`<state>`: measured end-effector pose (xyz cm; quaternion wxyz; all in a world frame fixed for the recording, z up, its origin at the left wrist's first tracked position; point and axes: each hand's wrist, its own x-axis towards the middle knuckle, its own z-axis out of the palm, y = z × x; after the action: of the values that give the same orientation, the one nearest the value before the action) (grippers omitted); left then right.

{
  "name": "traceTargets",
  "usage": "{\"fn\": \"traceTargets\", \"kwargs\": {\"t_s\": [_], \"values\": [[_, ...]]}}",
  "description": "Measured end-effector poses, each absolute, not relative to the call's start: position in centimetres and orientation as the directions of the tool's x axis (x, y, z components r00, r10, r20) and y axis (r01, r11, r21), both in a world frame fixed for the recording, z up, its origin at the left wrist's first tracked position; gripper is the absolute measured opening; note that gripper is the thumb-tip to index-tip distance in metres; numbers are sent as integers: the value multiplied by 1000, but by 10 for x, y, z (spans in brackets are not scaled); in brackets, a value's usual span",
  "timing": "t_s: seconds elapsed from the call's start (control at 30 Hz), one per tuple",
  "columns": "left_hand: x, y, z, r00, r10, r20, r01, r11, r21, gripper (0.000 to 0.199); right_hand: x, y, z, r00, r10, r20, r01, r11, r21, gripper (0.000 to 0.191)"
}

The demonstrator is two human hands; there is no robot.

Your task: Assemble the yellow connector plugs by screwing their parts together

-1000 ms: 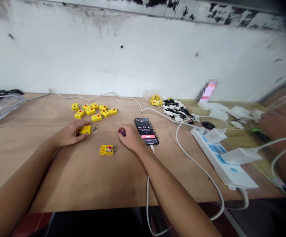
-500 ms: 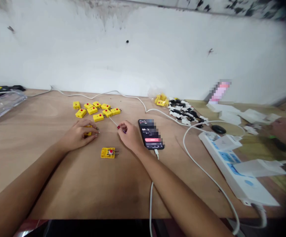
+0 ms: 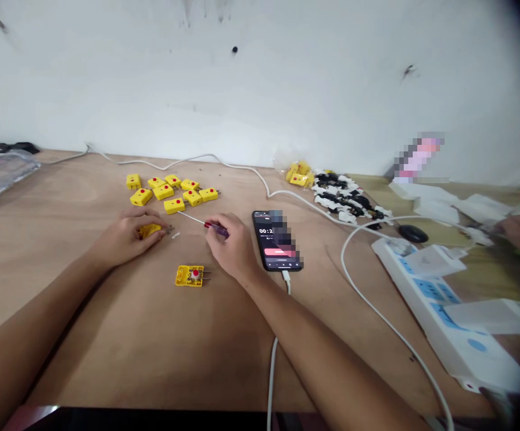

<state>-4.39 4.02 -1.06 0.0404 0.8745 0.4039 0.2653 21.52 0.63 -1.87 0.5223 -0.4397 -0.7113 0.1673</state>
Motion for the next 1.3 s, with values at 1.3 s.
{"fn": "traceTargets", "kwargs": {"t_s": [1.3], "values": [[-41,36,-11,483,788,381,699,-609,375,30,210,5,-25,-175,756,631,360,645,-674,18]]}}
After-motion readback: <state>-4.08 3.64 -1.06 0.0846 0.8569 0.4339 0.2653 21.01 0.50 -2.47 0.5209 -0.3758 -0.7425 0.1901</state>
